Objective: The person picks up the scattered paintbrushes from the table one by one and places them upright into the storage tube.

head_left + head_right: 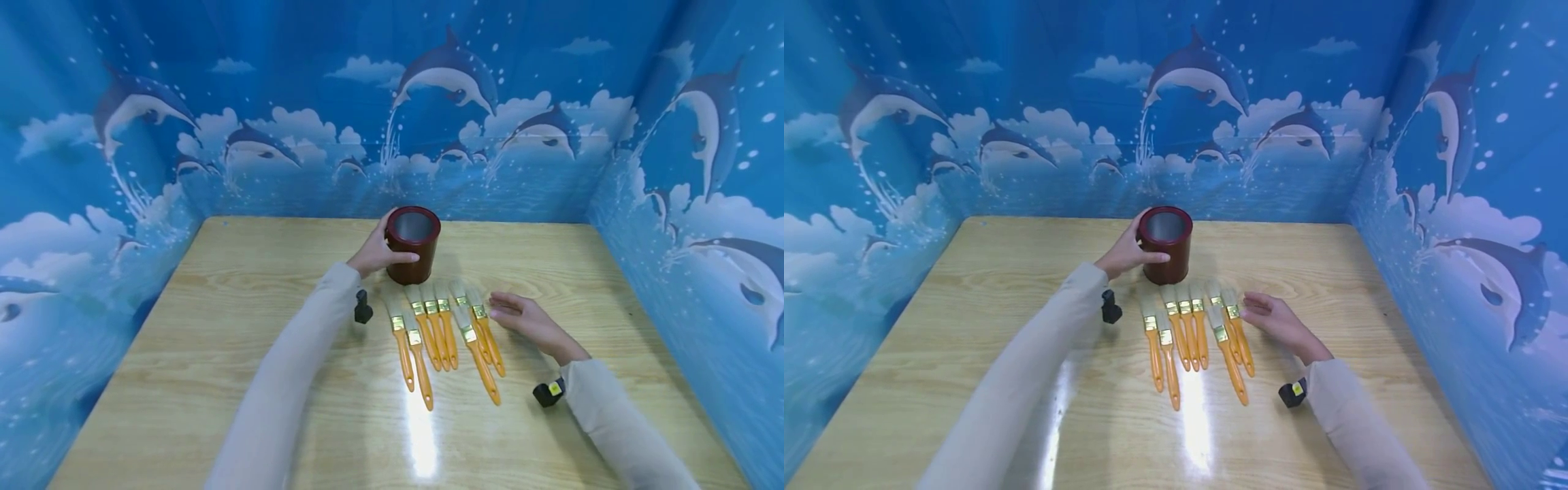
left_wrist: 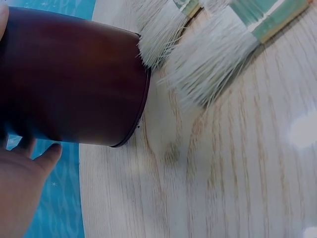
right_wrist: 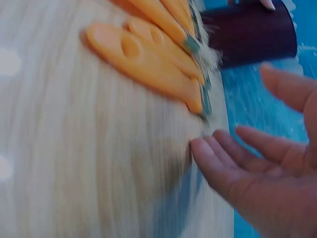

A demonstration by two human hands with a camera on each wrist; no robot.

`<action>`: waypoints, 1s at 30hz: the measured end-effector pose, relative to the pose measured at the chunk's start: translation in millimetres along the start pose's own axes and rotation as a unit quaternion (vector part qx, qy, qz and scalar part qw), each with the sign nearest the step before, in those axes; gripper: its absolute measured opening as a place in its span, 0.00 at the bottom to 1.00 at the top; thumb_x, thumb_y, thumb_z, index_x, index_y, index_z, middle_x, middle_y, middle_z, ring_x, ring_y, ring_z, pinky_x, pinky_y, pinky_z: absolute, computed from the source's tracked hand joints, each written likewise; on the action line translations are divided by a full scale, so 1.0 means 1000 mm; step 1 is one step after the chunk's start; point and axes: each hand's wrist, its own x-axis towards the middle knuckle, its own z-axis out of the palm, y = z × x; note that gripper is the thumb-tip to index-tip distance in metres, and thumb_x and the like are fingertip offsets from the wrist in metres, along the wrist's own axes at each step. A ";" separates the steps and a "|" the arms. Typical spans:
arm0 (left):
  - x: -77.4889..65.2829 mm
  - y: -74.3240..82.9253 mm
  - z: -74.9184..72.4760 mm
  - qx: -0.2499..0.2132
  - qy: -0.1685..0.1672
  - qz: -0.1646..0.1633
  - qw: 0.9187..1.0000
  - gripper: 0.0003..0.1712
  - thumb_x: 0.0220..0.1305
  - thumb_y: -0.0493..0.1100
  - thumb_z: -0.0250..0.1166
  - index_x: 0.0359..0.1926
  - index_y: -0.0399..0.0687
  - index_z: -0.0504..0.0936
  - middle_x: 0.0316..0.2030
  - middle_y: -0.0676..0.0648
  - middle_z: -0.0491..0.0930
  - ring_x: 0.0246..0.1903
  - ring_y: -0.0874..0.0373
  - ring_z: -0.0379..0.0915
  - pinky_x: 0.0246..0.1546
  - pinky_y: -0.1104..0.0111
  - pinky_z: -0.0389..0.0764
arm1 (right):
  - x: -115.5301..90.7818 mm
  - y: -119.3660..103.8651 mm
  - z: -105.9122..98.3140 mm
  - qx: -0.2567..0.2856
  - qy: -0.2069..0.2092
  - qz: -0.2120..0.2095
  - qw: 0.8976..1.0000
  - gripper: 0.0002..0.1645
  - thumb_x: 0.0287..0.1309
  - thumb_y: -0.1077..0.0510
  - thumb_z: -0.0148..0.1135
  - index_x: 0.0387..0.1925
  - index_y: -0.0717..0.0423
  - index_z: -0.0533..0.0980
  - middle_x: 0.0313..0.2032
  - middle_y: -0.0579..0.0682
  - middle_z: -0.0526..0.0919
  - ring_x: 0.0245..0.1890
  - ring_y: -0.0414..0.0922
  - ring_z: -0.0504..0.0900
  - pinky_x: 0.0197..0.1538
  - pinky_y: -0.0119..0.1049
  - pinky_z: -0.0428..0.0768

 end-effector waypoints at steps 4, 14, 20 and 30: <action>0.011 -0.014 -0.001 0.008 0.007 0.007 1.000 0.59 0.51 0.45 0.75 0.75 0.60 0.46 0.70 0.50 0.57 0.66 0.50 0.57 0.61 0.51 0.69 | 0.007 -0.003 0.012 -0.026 0.048 0.033 0.998 0.38 0.67 0.53 0.57 0.70 0.67 0.56 0.66 0.67 0.64 0.64 0.61 0.67 0.64 0.52 0.67; 0.004 -0.003 0.000 0.007 0.007 -0.009 1.000 0.58 0.52 0.43 0.75 0.75 0.56 0.46 0.71 0.49 0.56 0.67 0.50 0.56 0.63 0.52 0.67 | 0.019 -0.008 0.028 -0.079 0.122 0.054 0.988 0.36 0.60 0.58 0.65 0.64 0.70 0.64 0.57 0.66 0.74 0.53 0.57 0.76 0.52 0.43 0.78; -0.009 0.018 0.001 0.013 -0.002 -0.018 1.000 0.57 0.54 0.40 0.73 0.75 0.52 0.45 0.71 0.46 0.55 0.68 0.49 0.56 0.63 0.53 0.67 | 0.023 -0.010 0.032 -0.123 0.145 0.067 0.979 0.31 0.57 0.58 0.67 0.58 0.70 0.71 0.48 0.62 0.79 0.46 0.54 0.79 0.43 0.40 0.80; -0.009 0.016 0.001 0.007 -0.003 -0.016 1.000 0.57 0.54 0.39 0.73 0.75 0.51 0.45 0.71 0.46 0.54 0.68 0.49 0.55 0.63 0.53 0.67 | 0.028 -0.013 0.035 -0.164 0.151 0.090 0.971 0.23 0.54 0.56 0.70 0.47 0.68 0.78 0.36 0.55 0.80 0.36 0.48 0.77 0.37 0.37 0.76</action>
